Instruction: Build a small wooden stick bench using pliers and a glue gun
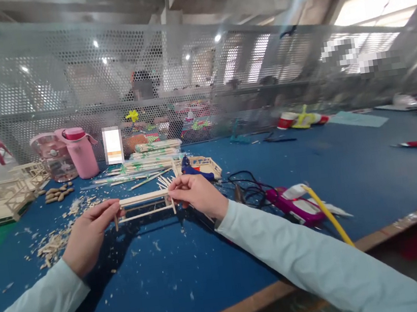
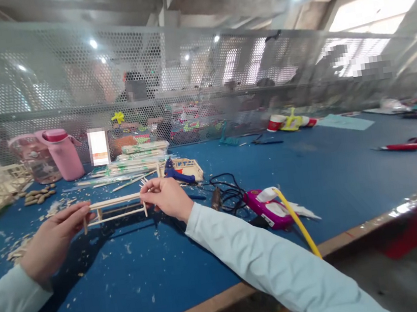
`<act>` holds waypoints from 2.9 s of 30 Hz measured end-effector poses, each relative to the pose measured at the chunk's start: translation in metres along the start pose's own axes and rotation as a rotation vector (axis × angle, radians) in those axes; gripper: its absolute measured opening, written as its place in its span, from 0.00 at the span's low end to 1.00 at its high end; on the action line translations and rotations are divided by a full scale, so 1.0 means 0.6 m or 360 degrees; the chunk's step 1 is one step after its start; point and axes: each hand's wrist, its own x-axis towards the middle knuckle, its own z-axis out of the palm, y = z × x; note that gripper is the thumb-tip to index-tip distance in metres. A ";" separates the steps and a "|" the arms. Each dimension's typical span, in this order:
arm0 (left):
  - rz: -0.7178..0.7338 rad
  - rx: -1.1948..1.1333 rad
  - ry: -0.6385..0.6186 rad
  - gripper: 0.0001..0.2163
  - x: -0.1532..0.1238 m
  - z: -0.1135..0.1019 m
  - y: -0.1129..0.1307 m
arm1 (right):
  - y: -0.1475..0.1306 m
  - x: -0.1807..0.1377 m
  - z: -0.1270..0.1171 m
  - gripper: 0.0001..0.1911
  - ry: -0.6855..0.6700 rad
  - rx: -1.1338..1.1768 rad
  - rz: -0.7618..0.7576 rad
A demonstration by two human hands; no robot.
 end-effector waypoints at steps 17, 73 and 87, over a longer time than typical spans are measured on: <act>0.0349 0.0568 0.0176 0.16 -0.006 -0.008 -0.015 | 0.029 -0.004 -0.010 0.11 -0.0084 0.0186 -0.0191; 0.0728 0.0618 0.0264 0.07 -0.068 -0.031 -0.025 | 0.019 -0.067 0.018 0.03 0.0384 -0.0353 -0.0842; 0.0399 0.0510 -0.0044 0.12 -0.038 -0.037 -0.020 | 0.029 -0.060 0.016 0.04 0.0353 -0.0496 -0.0732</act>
